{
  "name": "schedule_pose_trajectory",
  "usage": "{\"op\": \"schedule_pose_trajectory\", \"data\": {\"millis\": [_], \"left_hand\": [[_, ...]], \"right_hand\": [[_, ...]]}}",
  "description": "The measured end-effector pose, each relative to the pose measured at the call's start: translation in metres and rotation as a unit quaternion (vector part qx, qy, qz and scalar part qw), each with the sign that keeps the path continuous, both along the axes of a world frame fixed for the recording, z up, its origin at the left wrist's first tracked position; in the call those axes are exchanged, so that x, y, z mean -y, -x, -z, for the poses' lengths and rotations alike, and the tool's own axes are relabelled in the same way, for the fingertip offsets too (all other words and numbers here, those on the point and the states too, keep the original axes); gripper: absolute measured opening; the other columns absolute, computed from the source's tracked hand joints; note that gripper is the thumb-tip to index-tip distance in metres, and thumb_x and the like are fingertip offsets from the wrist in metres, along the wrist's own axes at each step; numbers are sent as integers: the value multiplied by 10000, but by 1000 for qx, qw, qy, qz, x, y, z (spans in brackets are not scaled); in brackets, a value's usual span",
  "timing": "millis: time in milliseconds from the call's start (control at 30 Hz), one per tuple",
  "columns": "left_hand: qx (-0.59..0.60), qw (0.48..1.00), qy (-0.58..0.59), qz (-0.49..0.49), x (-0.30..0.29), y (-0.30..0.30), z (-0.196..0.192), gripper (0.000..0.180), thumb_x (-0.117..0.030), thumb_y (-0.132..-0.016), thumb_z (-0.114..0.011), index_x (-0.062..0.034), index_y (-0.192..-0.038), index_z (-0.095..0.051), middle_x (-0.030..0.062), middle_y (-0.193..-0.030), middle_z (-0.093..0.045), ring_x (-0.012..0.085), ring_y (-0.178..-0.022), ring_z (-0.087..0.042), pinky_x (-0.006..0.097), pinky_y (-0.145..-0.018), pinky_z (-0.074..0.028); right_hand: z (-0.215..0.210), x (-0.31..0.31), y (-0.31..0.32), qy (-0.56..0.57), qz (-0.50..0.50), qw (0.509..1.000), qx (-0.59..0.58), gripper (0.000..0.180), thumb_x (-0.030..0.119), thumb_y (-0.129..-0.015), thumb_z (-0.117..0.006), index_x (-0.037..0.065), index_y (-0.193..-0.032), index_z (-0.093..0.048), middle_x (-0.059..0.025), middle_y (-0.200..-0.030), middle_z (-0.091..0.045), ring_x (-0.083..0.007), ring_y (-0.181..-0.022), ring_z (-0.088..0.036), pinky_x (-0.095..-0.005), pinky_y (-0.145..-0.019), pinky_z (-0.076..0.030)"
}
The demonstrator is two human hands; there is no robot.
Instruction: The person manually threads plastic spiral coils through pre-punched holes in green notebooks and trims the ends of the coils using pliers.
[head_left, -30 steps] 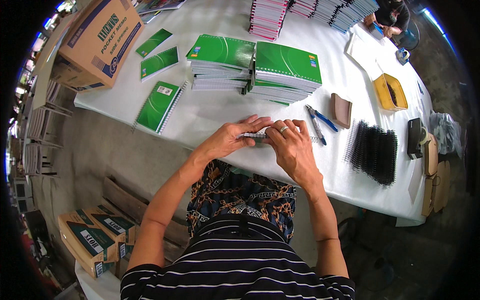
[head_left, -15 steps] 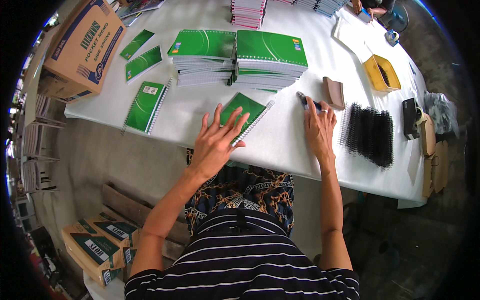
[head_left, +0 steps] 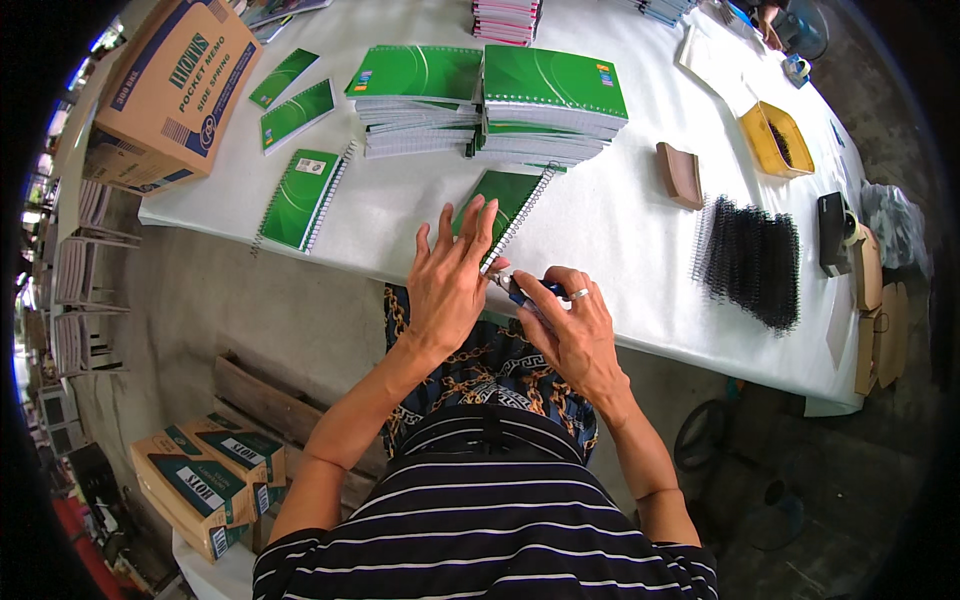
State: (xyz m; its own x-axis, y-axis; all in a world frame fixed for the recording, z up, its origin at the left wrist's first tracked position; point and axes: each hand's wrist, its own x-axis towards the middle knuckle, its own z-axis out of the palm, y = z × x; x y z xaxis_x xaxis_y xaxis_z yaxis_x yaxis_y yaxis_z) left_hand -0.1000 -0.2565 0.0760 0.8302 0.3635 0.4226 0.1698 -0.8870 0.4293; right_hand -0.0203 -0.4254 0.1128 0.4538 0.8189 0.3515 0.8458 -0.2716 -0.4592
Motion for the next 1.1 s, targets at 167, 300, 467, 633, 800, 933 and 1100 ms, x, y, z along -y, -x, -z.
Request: {"op": "schedule_pose_trajectory", "data": {"millis": [167, 300, 467, 633, 800, 933, 1100], "left_hand": [[-1, 1000, 6, -1, 0, 0, -3, 751, -46, -815, -703, -149, -1492, -398, 51, -1444, -529, 343, -1326, -487, 535, -1059, -383], [-4, 1000, -17, -7, -10, 12, -8, 743, -117, -816, -723, -162, -1487, -407, 25, -1435, -539, 334, -1306, -504, 533, -1050, -389], [50, 998, -17, -33, -51, 42, -32, 708, -86, -793, -728, -175, -1448, -474, 7, -1416, -559, 326, -1268, -539, 527, -1038, -399], [68, 989, -60, -119, -138, 89, -43, 707, -113, -790, -732, -237, -1444, -492, -14, -1432, -545, 337, -1338, -479, 560, -1087, -347], [-210, 974, -76, -37, -198, 118, -18, 842, -330, -712, -785, -252, -1478, -443, -27, -1550, -393, 360, -1467, -247, 629, -1134, -232], [-96, 990, -99, -27, -190, 77, -50, 983, -436, -656, -800, -152, -1503, -390, 33, -1600, -304, 360, -1493, -186, 598, -1170, -176], [64, 981, -174, 53, -162, -51, -71, 860, -447, -771, -738, -161, -1500, -382, 46, -1550, -383, 337, -1451, -281, 556, -1170, -218]], "right_hand": [[-8, -7, -9, -4, -52, 957, -284, 304, 151, -945, -610, 98, -1244, -623, -114, -934, -587, -213, -759, -595, -359, -665, -481], [-29, -18, -30, 112, -70, 839, -528, 273, 174, -1015, -527, 6, -1204, -630, -114, -948, -636, -164, -700, -599, -319, -663, -501], [-23, -9, -64, 64, 2, 968, -243, 258, 126, -961, -595, 4, -1184, -638, -155, -959, -603, -274, -812, -596, -353, -761, -478], [14, -7, -86, 102, 87, 989, 68, 285, 167, -907, -675, 95, -1182, -653, -123, -1146, -595, -304, -1105, -535, -451, -986, -370], [12, -21, -79, 80, 97, 978, 167, 334, 197, -878, -708, 109, -1193, -642, -115, -1280, -540, -306, -1183, -497, -479, -1041, -340], [4, -27, -76, 31, 115, 982, 143, 357, 157, -845, -737, 112, -1187, -646, -113, -1310, -533, -313, -1204, -492, -480, -1058, -331], [-16, -61, -57, -7, 33, 986, 165, 325, 131, -821, -748, 113, -1135, -664, -78, -1290, -554, -263, -1205, -517, -479, -1086, -316]]}}
